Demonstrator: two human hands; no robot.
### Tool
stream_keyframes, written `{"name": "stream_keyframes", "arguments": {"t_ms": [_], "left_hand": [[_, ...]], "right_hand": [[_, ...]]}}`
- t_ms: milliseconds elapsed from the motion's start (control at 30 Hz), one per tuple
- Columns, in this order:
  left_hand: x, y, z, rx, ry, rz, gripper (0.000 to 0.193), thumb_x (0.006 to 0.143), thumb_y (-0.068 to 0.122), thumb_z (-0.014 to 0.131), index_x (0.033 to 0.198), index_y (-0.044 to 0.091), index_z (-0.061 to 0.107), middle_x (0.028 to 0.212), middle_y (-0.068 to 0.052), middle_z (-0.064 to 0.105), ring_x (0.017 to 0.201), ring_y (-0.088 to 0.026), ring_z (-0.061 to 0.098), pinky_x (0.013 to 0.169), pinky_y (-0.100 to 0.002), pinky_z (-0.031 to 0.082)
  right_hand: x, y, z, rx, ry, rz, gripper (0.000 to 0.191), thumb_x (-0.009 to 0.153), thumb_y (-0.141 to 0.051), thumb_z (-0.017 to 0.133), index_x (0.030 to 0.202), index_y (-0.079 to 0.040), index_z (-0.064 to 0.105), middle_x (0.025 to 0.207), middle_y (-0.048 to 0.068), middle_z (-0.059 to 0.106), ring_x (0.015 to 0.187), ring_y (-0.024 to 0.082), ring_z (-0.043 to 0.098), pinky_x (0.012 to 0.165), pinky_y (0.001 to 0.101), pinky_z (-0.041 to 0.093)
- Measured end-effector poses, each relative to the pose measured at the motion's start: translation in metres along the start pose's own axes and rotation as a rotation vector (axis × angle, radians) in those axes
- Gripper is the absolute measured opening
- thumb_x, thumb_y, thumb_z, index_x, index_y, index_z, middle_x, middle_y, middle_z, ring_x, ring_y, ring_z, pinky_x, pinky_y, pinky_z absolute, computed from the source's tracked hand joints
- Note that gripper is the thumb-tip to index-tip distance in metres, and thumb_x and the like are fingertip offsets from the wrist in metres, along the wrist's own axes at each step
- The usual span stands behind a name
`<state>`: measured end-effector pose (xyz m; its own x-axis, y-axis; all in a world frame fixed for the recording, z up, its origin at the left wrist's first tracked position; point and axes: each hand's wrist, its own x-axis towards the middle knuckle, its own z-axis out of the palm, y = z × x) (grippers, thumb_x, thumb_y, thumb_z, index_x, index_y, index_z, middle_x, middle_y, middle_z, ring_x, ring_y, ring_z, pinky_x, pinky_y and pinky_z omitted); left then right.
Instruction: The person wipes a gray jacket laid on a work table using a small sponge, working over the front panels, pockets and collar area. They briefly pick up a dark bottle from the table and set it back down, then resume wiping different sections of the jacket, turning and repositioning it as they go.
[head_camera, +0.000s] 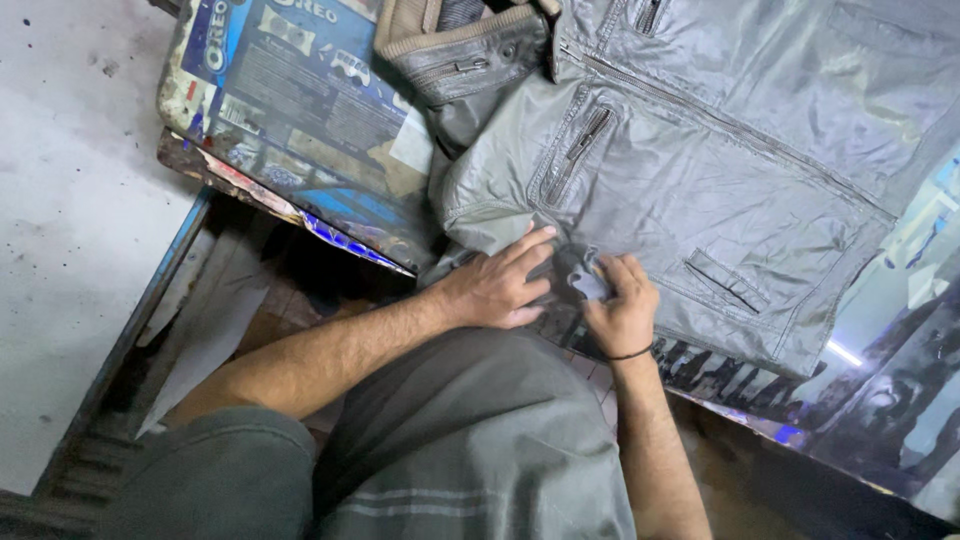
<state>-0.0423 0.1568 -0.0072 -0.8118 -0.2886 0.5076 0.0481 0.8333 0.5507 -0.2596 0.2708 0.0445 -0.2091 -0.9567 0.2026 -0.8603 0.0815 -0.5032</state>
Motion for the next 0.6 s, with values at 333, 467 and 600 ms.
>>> {"name": "stream_keyframes", "arguments": {"t_ms": [333,467,600], "left_hand": [[-0.001,0.005,0.008,0.144,0.033,0.162,0.022,0.090,0.023,0.068,0.109,0.012,0.071,0.129,-0.012,0.064,0.144,-0.038,0.040,0.115,-0.078,0.025],[0.000,0.007,0.016,0.162,0.023,0.091,0.021,0.092,0.022,0.068,0.107,0.008,0.070,0.132,-0.012,0.064,0.145,-0.037,0.042,0.118,-0.077,0.024],[0.002,0.004,0.022,0.165,-0.011,0.043,0.019,0.089,0.020,0.069,0.101,0.006,0.067,0.131,-0.012,0.062,0.143,-0.036,0.044,0.118,-0.077,0.023]], "right_hand": [[-0.033,-0.002,-0.005,-0.044,0.241,0.111,0.024,0.082,0.000,0.069,0.105,-0.001,0.061,0.094,0.017,0.060,0.085,0.037,0.061,0.074,0.0416,0.050],[-0.054,-0.010,-0.006,-0.011,0.395,0.182,0.025,0.086,-0.001,0.074,0.106,0.000,0.059,0.092,0.018,0.056,0.081,0.036,0.056,0.074,0.0422,0.048],[-0.076,-0.025,-0.008,0.037,0.120,0.136,0.039,0.074,0.001,0.065,0.113,0.000,0.064,0.094,0.018,0.058,0.088,0.039,0.060,0.075,0.0418,0.049]]}}
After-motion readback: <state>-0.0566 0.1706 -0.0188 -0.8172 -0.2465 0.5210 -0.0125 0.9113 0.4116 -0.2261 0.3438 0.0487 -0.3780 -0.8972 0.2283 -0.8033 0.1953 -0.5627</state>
